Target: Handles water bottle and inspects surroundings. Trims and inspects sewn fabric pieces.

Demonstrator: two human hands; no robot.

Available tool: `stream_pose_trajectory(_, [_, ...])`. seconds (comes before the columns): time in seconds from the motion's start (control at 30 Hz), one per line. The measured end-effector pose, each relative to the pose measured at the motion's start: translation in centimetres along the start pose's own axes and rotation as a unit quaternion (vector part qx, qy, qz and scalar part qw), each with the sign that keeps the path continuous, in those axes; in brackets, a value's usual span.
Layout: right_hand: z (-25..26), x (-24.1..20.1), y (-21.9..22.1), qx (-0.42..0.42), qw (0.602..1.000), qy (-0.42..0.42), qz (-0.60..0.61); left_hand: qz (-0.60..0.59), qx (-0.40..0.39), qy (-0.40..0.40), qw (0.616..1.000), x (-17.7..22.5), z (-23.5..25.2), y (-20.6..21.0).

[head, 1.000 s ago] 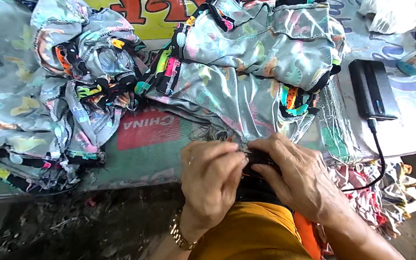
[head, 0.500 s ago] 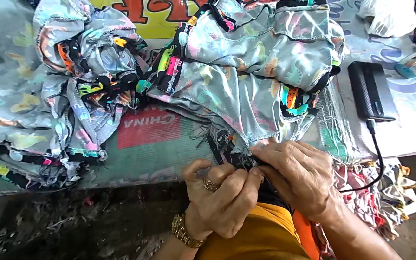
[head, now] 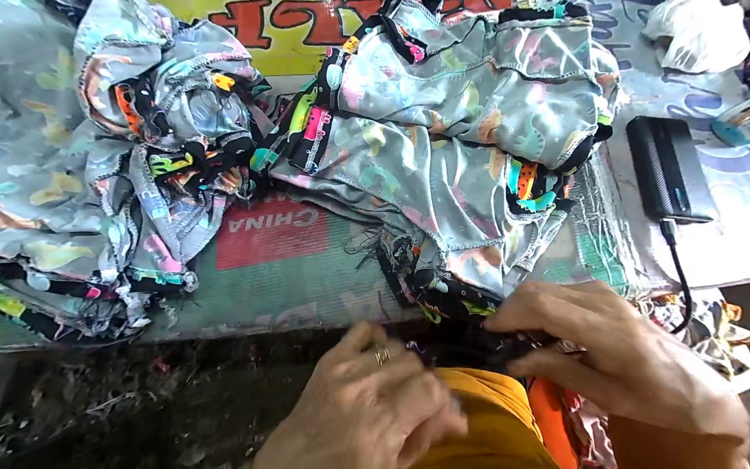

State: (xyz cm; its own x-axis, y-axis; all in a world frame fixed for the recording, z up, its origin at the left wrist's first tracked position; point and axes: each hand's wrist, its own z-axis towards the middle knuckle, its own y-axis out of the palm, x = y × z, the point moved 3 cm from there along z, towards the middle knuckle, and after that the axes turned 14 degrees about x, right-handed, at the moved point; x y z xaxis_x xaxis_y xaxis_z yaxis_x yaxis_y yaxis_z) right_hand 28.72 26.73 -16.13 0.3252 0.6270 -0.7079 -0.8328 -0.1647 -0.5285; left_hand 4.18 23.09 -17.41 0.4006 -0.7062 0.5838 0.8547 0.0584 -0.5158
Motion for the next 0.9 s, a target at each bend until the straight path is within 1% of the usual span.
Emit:
stream_pose_trajectory(0.03, [0.1,0.0,-0.5,-0.007,0.997,0.005,0.072,-0.027,-0.047,-0.022,0.998,0.0,0.1,-0.7])
stream_pose_trajectory(0.07, [0.5,-0.1,-0.8,0.002,0.99,0.013,0.139,-0.034,-0.053,-0.046,0.997,-0.1,0.5,-1.1])
stream_pose_trajectory(0.13, [1.7,-0.3,-0.5,0.058,0.972,0.032,0.227,0.011,0.018,-0.075,0.997,-0.4,1.7,-1.0])
stream_pose_trajectory(0.2, [3.6,-0.4,0.4,0.111,0.958,0.041,0.26,0.082,0.083,-0.089,0.989,-1.3,3.4,0.0])
stream_pose_trajectory(0.23, [4.3,-0.3,1.1,0.123,0.955,0.048,0.264,0.114,0.085,-0.089,0.986,-1.8,4.1,0.7])
stream_pose_trajectory(0.3, [5.1,0.4,2.4,0.122,0.958,0.079,0.249,0.148,0.056,-0.082,0.984,-2.7,5.0,1.9])
stream_pose_trajectory(0.33, [5.2,1.0,3.0,0.113,0.96,0.1,0.235,0.146,0.049,-0.081,0.985,-2.9,5.2,2.2])
stream_pose_trajectory(0.4, [4.8,1.9,3.6,0.101,0.961,0.129,0.223,0.105,0.041,-0.097,0.989,-3.3,5.1,1.9])
stream_pose_trajectory(0.47, [4.3,1.8,3.7,0.1,0.962,0.125,0.22,0.04,0.028,-0.125,0.991,-3.6,4.8,1.2])
stream_pose_trajectory(0.53, [4.1,1.8,3.8,0.102,0.964,0.121,0.215,0.022,0.029,-0.125,0.991,-3.8,4.6,0.5])
stream_pose_trajectory(0.63, [4.2,1.8,3.8,0.103,0.964,0.126,0.208,0.12,0.035,-0.073,0.989,-3.7,4.3,0.6])
stream_pose_trajectory(0.7, [4.2,1.8,3.8,0.103,0.964,0.129,0.207,0.162,0.028,-0.054,0.985,-3.6,3.9,0.8])
stream_pose_trajectory(0.8, [4.0,1.7,3.7,0.1,0.968,0.134,0.188,0.139,0.021,-0.083,0.987,-3.9,3.4,0.6])
stream_pose_trajectory(0.9, [3.5,1.6,3.9,0.092,0.98,0.134,0.118,0.089,0.014,-0.12,0.989,-4.2,3.1,0.4])
